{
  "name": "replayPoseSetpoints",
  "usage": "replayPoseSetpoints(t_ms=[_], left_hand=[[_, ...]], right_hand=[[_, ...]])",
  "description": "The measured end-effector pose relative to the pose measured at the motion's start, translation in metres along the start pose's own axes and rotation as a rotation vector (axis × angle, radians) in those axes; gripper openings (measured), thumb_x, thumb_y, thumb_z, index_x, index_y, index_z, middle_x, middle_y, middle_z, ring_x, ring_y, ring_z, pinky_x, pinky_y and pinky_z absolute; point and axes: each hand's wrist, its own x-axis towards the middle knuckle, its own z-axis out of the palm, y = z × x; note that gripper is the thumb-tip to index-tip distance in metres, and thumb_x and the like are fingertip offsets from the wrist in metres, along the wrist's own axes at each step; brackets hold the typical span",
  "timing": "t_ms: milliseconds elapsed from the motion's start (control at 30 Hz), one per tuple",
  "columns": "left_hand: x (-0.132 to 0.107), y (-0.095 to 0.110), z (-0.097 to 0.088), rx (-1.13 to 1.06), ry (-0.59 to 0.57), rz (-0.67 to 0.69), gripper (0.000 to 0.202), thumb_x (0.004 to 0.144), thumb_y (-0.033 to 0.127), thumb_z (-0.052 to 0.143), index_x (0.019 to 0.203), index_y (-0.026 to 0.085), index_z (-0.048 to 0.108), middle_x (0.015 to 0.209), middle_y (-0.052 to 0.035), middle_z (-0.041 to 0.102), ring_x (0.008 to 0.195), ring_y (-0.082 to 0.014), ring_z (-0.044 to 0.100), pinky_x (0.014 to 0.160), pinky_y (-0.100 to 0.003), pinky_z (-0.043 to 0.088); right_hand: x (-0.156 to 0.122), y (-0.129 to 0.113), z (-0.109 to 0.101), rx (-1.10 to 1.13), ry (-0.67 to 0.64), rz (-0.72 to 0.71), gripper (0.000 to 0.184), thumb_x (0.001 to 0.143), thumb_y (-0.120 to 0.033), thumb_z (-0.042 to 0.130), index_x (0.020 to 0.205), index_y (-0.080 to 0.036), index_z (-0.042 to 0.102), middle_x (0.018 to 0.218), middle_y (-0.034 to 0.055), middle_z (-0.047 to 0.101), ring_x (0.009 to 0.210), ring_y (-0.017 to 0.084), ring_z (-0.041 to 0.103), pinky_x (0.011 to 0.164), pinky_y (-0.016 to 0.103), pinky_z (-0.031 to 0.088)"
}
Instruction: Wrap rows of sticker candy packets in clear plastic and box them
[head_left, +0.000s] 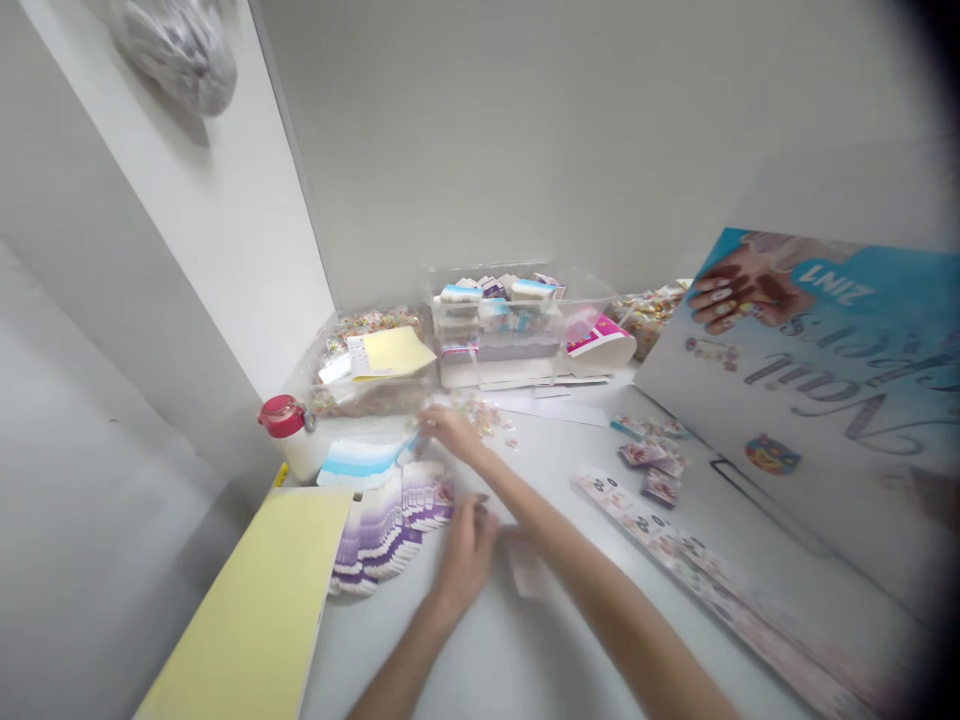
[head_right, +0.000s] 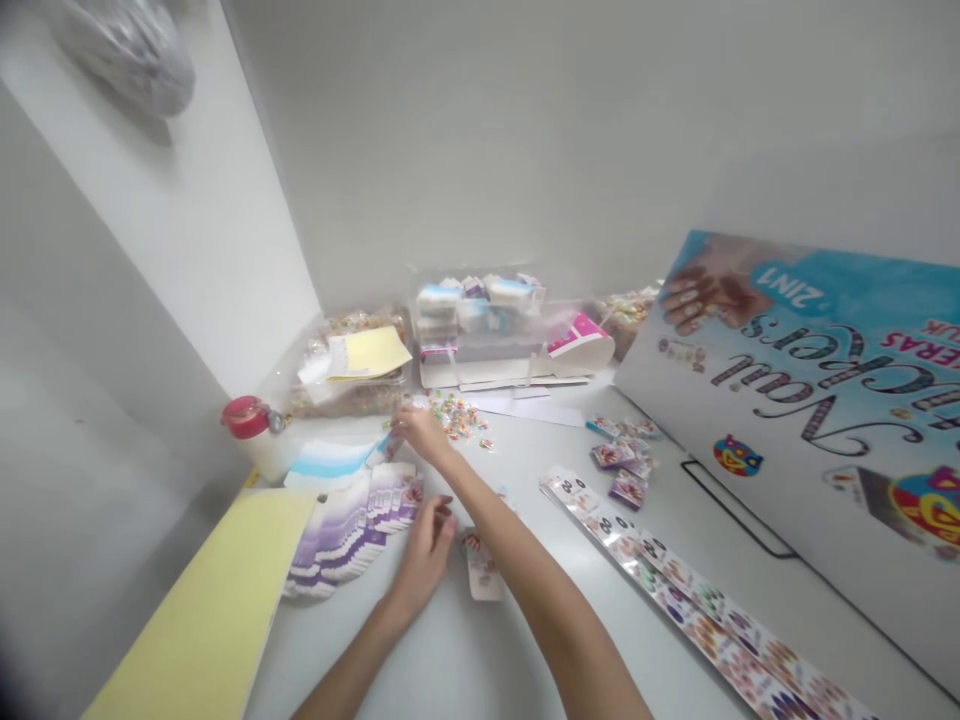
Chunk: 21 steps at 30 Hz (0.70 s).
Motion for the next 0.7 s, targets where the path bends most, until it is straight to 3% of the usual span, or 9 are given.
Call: replayPoseSetpoints(t_ms=[133, 233, 367, 467, 600, 700], left_hand=[[0.010, -0.012, -0.004, -0.114, 0.129, -0.085, 0.041, 0.087, 0.052, 0.044, 0.109, 0.019, 0.053, 0.106, -0.0098, 0.060, 0.097, -0.0217, 0.058, 0.084, -0.035, 0.046], [0.015, -0.014, -0.010, -0.212, 0.170, -0.130, 0.049, 0.086, 0.059, 0.040, 0.109, 0.018, 0.053, 0.100, -0.0110, 0.064, 0.086, -0.0214, 0.063, 0.070, -0.033, 0.051], [0.016, -0.007, -0.014, -0.318, 0.201, -0.123, 0.056, 0.088, 0.061, 0.034, 0.120, 0.018, 0.048, 0.113, -0.0142, 0.063, 0.095, -0.0217, 0.064, 0.078, -0.034, 0.051], [0.015, -0.001, -0.016, -0.314, 0.218, -0.099, 0.048, 0.085, 0.056, 0.046, 0.115, 0.019, 0.052, 0.116, -0.0120, 0.062, 0.101, -0.0224, 0.062, 0.081, -0.033, 0.049], [0.014, 0.002, -0.019, -0.235, 0.202, -0.100, 0.039, 0.082, 0.046, 0.055, 0.108, 0.017, 0.057, 0.093, -0.0064, 0.068, 0.084, -0.0202, 0.064, 0.075, -0.031, 0.048], [0.013, 0.005, -0.026, -0.148, 0.150, -0.117, 0.032, 0.076, 0.037, 0.063, 0.101, 0.018, 0.062, 0.066, 0.0011, 0.063, 0.065, -0.0176, 0.060, 0.067, -0.029, 0.047]], right_hand=[[-0.014, -0.004, -0.024, 0.143, 0.100, 0.085, 0.014, 0.081, -0.021, 0.055, 0.083, -0.017, 0.069, 0.084, 0.0062, 0.068, 0.083, 0.020, 0.059, 0.078, 0.031, 0.042], [-0.033, -0.011, -0.037, 0.257, 0.120, 0.146, 0.016, 0.080, -0.028, 0.056, 0.086, -0.018, 0.067, 0.085, 0.0051, 0.068, 0.081, 0.019, 0.060, 0.074, 0.030, 0.044], [-0.075, -0.021, -0.049, 0.365, 0.099, 0.251, 0.019, 0.075, -0.033, 0.059, 0.084, -0.018, 0.066, 0.078, 0.0036, 0.067, 0.073, 0.017, 0.060, 0.065, 0.028, 0.045], [-0.111, -0.026, -0.056, 0.393, 0.079, 0.343, 0.017, 0.071, -0.033, 0.063, 0.076, -0.017, 0.066, 0.069, 0.0028, 0.066, 0.065, 0.016, 0.058, 0.060, 0.027, 0.043], [-0.143, -0.024, -0.068, 0.372, 0.153, 0.472, 0.012, 0.071, -0.030, 0.062, 0.069, -0.018, 0.062, 0.068, 0.0032, 0.064, 0.065, 0.017, 0.057, 0.060, 0.028, 0.041], [-0.154, -0.022, -0.081, 0.371, 0.233, 0.542, 0.014, 0.075, -0.034, 0.057, 0.074, -0.020, 0.057, 0.065, 0.0017, 0.060, 0.059, 0.016, 0.054, 0.058, 0.029, 0.040]])
